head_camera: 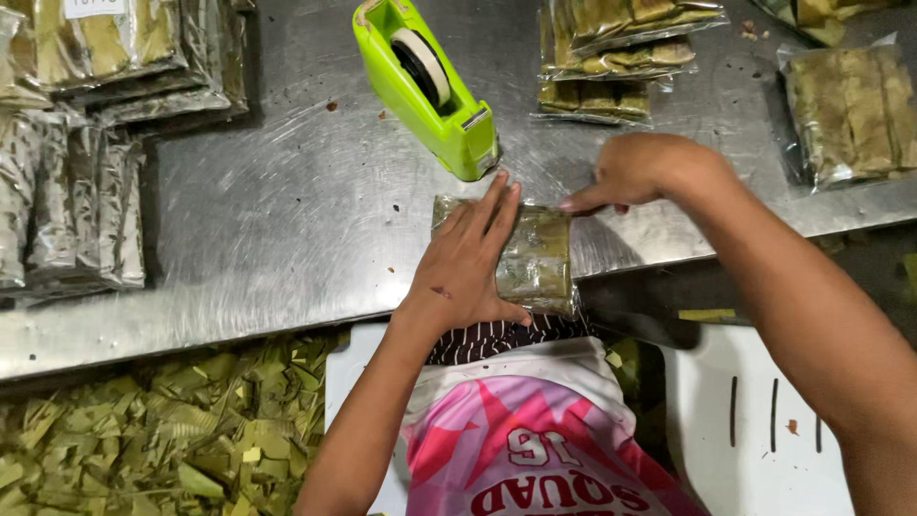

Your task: The person is packaging green leafy food items into clear plastic bags. They use a green tape dispenser to seal the bags and then affix small white labels to each package. The finished packages are stacked on a metal table.

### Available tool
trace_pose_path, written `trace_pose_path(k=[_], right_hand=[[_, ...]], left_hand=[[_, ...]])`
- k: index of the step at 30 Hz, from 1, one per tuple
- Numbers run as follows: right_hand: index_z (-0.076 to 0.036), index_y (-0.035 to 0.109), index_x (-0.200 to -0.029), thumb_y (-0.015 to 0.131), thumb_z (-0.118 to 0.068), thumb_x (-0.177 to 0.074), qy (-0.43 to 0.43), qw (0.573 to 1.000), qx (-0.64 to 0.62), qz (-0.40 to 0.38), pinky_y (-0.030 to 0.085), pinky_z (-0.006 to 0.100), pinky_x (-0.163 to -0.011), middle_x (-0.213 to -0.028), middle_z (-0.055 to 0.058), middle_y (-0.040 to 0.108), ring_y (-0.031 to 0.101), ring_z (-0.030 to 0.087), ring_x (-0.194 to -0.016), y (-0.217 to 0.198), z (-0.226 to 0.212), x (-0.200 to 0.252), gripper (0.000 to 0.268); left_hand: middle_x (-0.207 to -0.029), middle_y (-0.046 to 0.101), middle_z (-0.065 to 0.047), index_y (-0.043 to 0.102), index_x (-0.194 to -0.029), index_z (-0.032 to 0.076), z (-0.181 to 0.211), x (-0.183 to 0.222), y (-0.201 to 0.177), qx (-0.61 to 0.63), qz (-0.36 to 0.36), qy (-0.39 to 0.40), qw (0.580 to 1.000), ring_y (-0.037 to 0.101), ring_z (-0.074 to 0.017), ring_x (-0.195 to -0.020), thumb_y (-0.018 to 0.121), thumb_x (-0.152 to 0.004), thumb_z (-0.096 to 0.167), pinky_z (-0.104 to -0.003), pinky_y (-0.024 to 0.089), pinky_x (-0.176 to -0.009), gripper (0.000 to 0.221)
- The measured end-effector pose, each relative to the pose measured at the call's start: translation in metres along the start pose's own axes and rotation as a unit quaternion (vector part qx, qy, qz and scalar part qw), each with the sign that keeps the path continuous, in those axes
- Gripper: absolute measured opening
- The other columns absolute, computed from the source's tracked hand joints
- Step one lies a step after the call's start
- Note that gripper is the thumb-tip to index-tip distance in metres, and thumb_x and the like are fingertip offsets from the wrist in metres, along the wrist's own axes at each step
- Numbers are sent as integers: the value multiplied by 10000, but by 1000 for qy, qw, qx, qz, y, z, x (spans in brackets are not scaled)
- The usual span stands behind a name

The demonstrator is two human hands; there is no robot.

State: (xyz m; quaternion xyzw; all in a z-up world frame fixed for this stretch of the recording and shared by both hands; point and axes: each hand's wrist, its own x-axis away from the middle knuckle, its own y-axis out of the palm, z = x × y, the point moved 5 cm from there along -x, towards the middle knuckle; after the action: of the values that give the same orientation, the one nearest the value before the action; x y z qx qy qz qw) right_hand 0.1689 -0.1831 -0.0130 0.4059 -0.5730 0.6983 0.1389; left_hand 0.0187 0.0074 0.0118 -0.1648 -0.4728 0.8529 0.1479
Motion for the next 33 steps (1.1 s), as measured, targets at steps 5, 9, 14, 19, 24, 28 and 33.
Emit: trace_pose_path(k=[5, 9, 14, 19, 24, 28, 33], right_hand=[[3, 689, -1061, 542, -509, -948, -98, 890, -444, -49, 649, 358, -671, -884, 137, 790, 785, 224, -755, 28, -17, 27, 544], [46, 628, -1170, 552, -581, -940, -163, 825, -539, 39, 636, 320, -587, -828, 187, 761, 772, 209, -663, 54, -30, 30, 673], [28, 621, -1323, 664, -535, -944, -265, 706, -652, 77, 572, 302, -807, -1079, 106, 727, 689, 159, -912, 79, -63, 39, 680], [-35, 539, -1383, 777, -346, -863, -228, 704, -645, 190, 534, 307, -939, -1201, 64, 701, 654, 136, -1081, 90, -66, 55, 651], [-1, 549, -1392, 794, -261, -873, -234, 660, -687, 196, 540, 326, -949, -1209, 92, 705, 644, 148, -1077, 94, -52, 59, 629], [-13, 535, -1391, 796, -268, -870, -204, 703, -646, 216, 543, 330, -950, -1231, 88, 701, 658, 152, -1100, 88, -46, 68, 635], [1, 538, -1437, 726, -392, -954, -237, 725, -538, 360, 484, 379, -1064, -1359, 142, 654, 606, 232, -1237, 43, -13, 107, 651]], left_hand=[[-1655, 216, -210, 228, -1578, 49, -2, 1, -3, 13, -14, -4, 1000, 392, -490, -1390, 984, -390, 544, -513, 332, -1168, 1494], [-1625, 242, -212, 264, -1546, 41, 1, 0, -3, 12, 10, -16, 1000, 377, -501, -1375, 986, -403, 535, -557, 325, -1137, 1440], [-1579, 280, -264, 292, -1521, 4, 7, 1, -7, 46, 83, 7, 995, 388, -509, -1344, 950, -410, 567, -575, 327, -1092, 1409], [-1548, 339, -274, 395, -1454, -7, 17, -1, 5, 10, 123, 18, 992, 405, -510, -1313, 918, -483, 582, -585, 337, -1092, 1250], [-1533, 350, -288, 419, -1445, -2, 25, -5, 14, -6, 139, 50, 989, 380, -518, -1342, 878, -513, 639, -605, 293, -1122, 1221], [-1533, 337, -299, 406, -1459, 39, 31, -3, 10, 20, 177, 99, 979, 339, -513, -1399, 833, -546, 700, -664, 223, -1144, 1205], [-1562, 333, -277, 389, -1522, 131, 32, 22, 6, 60, 236, 117, 963, 323, -475, -1471, 823, -641, 705, -690, 180, -1208, 1138]])
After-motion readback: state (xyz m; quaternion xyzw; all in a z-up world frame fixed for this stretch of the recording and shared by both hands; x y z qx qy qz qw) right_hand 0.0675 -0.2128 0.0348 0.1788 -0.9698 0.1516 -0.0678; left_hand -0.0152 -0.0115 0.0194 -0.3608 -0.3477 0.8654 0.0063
